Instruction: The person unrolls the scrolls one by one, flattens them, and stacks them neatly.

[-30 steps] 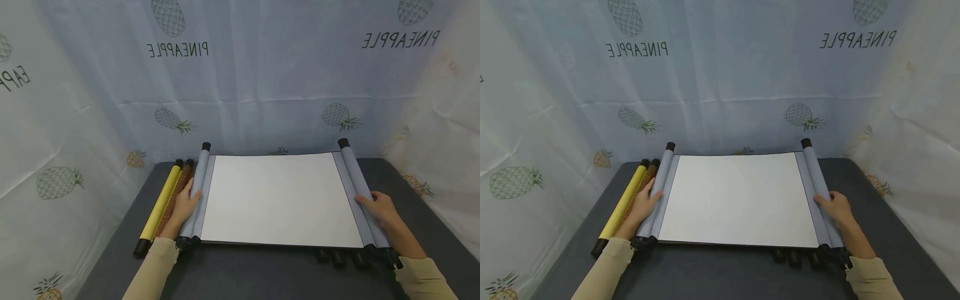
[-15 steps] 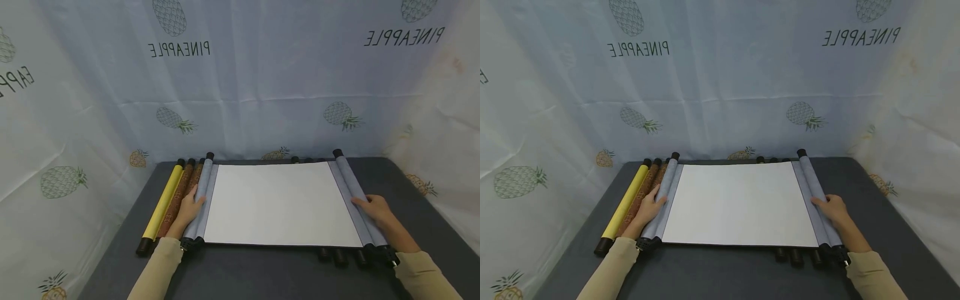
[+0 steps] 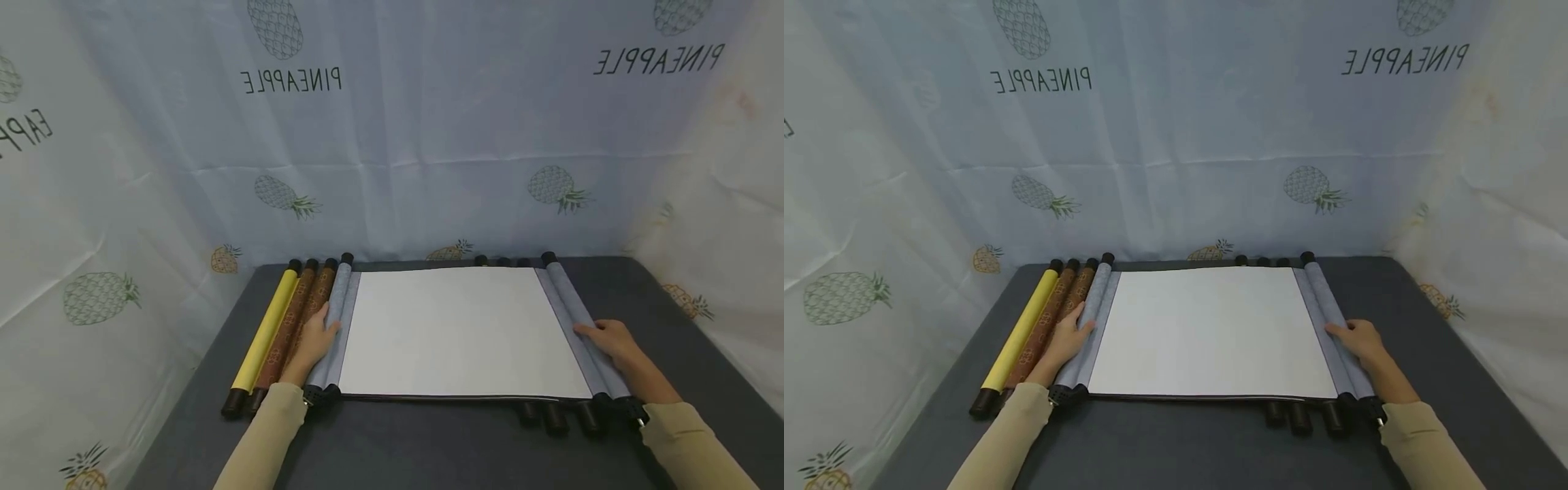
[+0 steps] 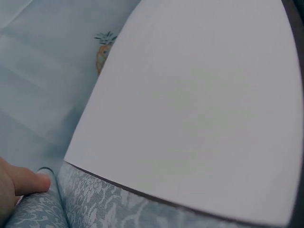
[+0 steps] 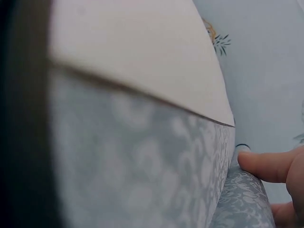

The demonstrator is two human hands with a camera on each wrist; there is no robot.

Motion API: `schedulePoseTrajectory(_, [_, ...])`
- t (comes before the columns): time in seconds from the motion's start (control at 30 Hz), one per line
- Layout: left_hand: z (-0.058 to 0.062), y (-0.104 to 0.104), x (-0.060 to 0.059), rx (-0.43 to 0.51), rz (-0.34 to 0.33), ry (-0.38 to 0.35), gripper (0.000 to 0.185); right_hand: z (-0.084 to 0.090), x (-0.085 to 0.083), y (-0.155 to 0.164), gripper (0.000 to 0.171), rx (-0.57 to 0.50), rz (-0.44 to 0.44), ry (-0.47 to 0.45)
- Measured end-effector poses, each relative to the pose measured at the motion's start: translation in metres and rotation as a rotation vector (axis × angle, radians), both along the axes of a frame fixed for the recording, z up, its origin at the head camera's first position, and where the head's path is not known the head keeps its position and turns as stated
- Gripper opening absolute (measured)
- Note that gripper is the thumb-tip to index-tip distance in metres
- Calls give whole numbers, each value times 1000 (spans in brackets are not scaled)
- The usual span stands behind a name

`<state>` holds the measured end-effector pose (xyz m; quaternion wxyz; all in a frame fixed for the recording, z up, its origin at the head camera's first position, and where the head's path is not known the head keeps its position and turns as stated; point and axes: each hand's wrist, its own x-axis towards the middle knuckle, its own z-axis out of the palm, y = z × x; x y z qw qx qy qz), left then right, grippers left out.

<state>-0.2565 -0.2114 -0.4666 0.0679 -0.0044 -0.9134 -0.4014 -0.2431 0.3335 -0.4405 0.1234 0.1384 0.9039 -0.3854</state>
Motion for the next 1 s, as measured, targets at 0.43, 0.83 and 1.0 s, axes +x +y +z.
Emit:
schedulePoseTrajectory(0.43, [-14,11,4,6,-17,42,57,-7,1,3,87,65,-2,-34])
schedulePoseTrajectory(0.83, [-14,12,8,-30,-2,22,60,-8,5,-2,73,139,8,11])
schedulePoseTrajectory(1.0, [-11,9,9,-70,-21,-24,63,-4,8,0,75,116,72,-27])
